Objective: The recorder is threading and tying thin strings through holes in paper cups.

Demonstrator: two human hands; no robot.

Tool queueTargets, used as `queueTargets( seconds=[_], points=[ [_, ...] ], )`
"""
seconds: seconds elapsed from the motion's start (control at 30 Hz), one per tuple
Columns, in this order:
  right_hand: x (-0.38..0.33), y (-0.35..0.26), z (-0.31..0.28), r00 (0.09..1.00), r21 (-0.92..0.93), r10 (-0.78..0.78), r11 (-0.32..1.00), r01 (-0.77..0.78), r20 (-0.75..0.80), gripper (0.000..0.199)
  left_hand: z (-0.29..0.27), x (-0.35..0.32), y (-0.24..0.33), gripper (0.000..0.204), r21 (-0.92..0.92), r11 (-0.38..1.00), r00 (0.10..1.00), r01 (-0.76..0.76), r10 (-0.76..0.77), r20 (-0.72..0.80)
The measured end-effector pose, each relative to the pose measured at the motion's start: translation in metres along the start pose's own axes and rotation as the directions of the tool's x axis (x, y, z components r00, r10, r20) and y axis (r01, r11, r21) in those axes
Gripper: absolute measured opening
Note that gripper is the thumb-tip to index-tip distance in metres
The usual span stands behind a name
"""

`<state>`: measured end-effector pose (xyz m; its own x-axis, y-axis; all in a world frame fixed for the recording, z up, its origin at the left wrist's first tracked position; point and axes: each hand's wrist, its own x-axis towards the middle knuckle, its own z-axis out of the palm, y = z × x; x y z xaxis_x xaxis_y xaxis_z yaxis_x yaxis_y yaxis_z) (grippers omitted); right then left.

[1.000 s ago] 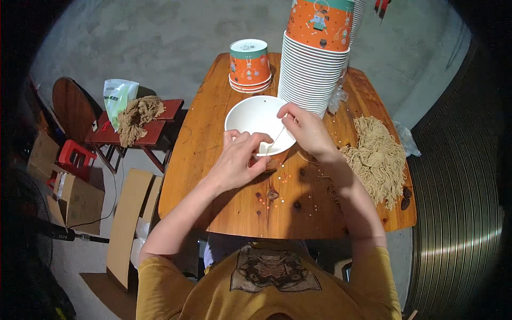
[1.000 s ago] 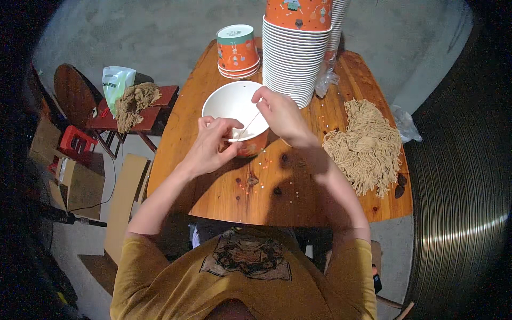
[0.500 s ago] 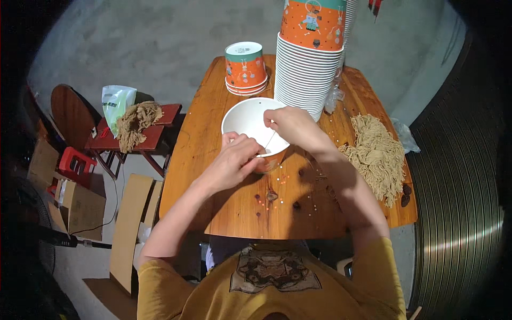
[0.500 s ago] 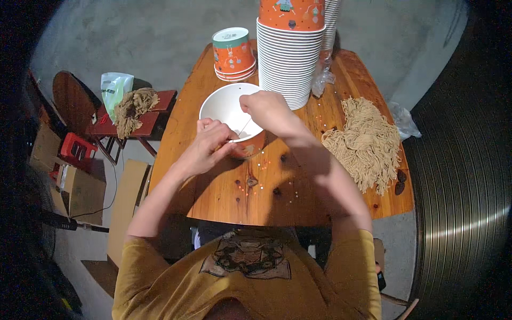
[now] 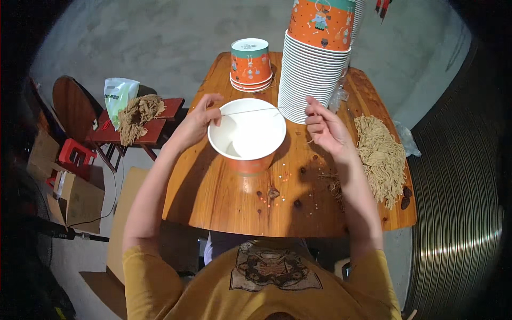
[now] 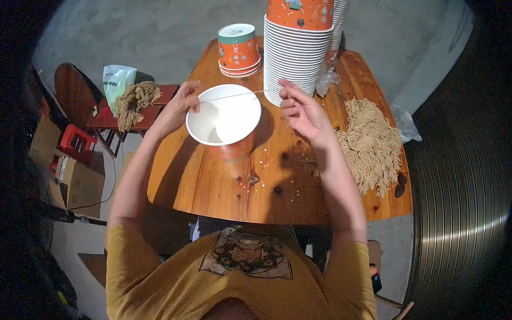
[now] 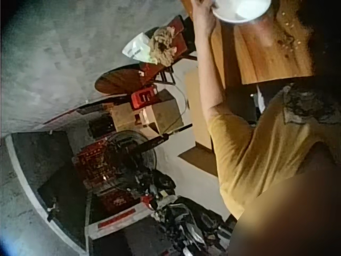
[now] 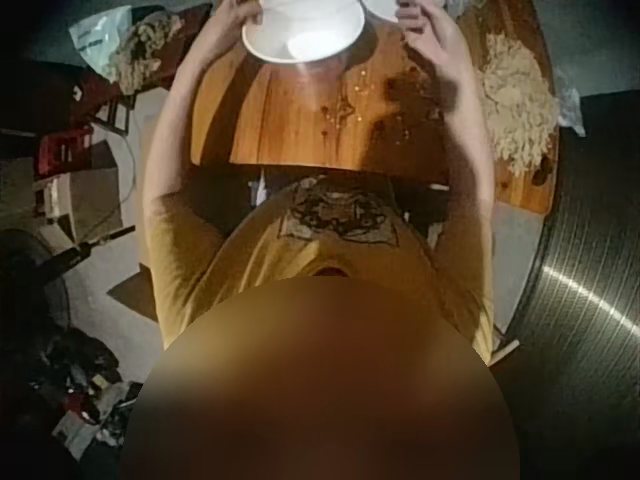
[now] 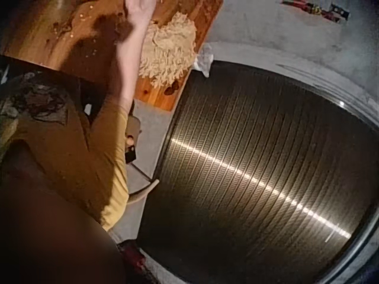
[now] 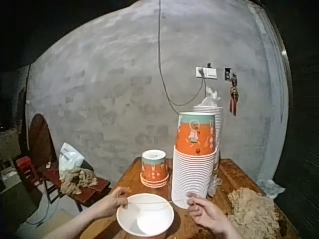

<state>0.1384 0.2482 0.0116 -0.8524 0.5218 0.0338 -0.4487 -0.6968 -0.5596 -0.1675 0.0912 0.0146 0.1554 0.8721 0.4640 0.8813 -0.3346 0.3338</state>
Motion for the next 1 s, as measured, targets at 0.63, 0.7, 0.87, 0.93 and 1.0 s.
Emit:
queueTargets(
  seconds=[0.63, 0.7, 0.87, 0.93, 1.0],
  points=[
    [-0.047, 0.029, 0.013, 0.777, -0.858, -0.616, 0.325, 0.397, 0.126, 0.011, 0.013, 0.006, 0.118, 0.022, -0.146, 0.989, 0.995, 0.028, -0.042, -0.094],
    [-0.042, 0.038, 0.018, 0.638, -0.837, -0.702, 0.11, 0.536, 0.317, 0.013, 0.031, -0.002, 0.128, 0.017, -0.217, 0.971, 0.994, 0.101, -0.108, -0.021],
    [-0.05, 0.032, 0.033, 0.865, -0.215, -0.483, 0.838, 0.501, 0.133, 0.011, 0.036, -0.007, 0.128, 0.016, 0.014, 0.996, 0.995, 0.093, -0.094, 0.044],
    [-0.053, 0.028, 0.023, 0.858, -0.057, -0.463, 0.872, 0.485, 0.223, 0.013, 0.032, -0.005, 0.131, 0.017, -0.09, 0.982, 0.982, 0.169, -0.16, 0.097],
    [-0.057, 0.026, 0.017, 0.88, -0.376, -0.432, 0.796, 0.475, 0.197, 0.013, 0.031, -0.001, 0.135, 0.02, -0.109, 0.969, 0.97, 0.22, -0.205, 0.131]
  ],
)
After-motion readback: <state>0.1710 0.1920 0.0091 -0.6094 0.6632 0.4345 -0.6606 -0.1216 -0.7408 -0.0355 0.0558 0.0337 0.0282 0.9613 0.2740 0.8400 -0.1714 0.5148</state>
